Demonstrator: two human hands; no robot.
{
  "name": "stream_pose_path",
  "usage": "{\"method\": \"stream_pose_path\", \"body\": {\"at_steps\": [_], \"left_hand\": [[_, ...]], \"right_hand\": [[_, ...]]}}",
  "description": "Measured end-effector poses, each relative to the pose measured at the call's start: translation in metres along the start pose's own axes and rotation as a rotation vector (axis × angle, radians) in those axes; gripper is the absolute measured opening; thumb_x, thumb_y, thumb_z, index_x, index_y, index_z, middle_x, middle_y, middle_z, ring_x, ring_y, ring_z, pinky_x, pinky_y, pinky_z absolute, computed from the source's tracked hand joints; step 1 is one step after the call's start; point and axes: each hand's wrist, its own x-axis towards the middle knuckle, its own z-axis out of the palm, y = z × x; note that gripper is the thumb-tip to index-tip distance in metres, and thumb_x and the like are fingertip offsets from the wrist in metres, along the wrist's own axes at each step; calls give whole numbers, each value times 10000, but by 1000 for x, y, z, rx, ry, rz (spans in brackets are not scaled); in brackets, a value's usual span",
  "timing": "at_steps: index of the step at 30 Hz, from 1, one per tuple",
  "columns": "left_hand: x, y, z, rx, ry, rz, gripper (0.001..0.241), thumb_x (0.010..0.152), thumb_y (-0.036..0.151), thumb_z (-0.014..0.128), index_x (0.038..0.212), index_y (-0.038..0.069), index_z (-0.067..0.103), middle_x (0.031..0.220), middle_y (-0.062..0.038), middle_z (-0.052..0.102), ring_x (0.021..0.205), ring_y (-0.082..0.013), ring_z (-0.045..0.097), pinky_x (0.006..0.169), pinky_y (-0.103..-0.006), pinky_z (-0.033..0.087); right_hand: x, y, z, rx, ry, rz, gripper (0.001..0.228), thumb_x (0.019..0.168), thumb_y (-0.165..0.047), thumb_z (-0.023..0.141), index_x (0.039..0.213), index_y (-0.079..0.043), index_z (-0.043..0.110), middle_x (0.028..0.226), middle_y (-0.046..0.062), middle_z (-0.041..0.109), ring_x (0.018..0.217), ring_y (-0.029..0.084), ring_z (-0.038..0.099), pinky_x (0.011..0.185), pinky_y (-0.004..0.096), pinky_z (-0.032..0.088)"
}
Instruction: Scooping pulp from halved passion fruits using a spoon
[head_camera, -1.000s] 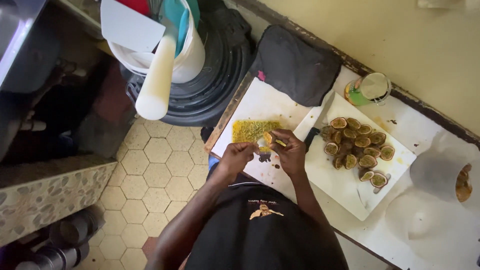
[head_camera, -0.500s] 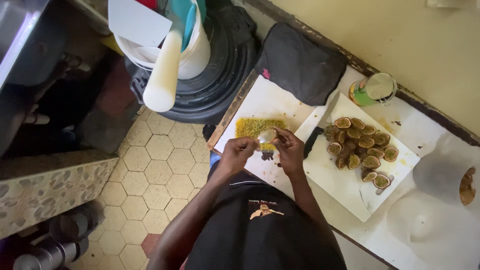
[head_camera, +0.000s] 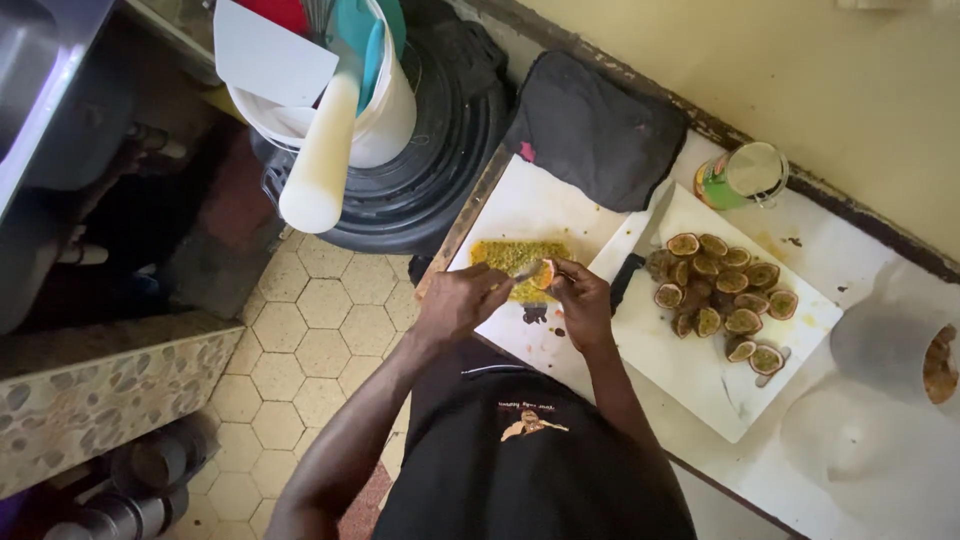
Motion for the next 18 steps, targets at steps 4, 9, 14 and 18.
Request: {"method": "stream_pose_path", "body": {"at_steps": [4,9,14,18], "left_hand": [[-2,12,14,12,-97,-102,324,1150,383,725,963,128,794,754,-135,734,679,-399,777,602,-488,606],[-13,21,42,-400,-1,-618,246,1025,219,789,789,149,804,545,-26,550,554,-132,524,566,-304,473],[-9,29,41,-776,45,-844,343,1089,158,694,761,101,779,556,86,470,550,-45,384,510,-214,326],[10,60,-7,-1257,-42,-1228,232,1072,258,696,896,157,585,604,95,428,437,-15,399,365,-145,274]], "right_hand": [[0,1,-5,49,-4,-20,509,1074,-213,837,1466,95,731,1166,122,763,1081,133,715,986,404,694],[9,-14,-2,-106,-42,-153,485,932,-47,943,1374,78,787,1106,178,780,1077,255,801,954,436,707],[6,-33,9,-196,-46,-191,441,871,-25,994,1282,34,847,1160,161,805,1115,258,809,927,416,719],[5,-31,7,-324,-70,-308,395,826,15,1016,1198,32,887,1141,189,826,1089,361,850,892,455,742]]}}
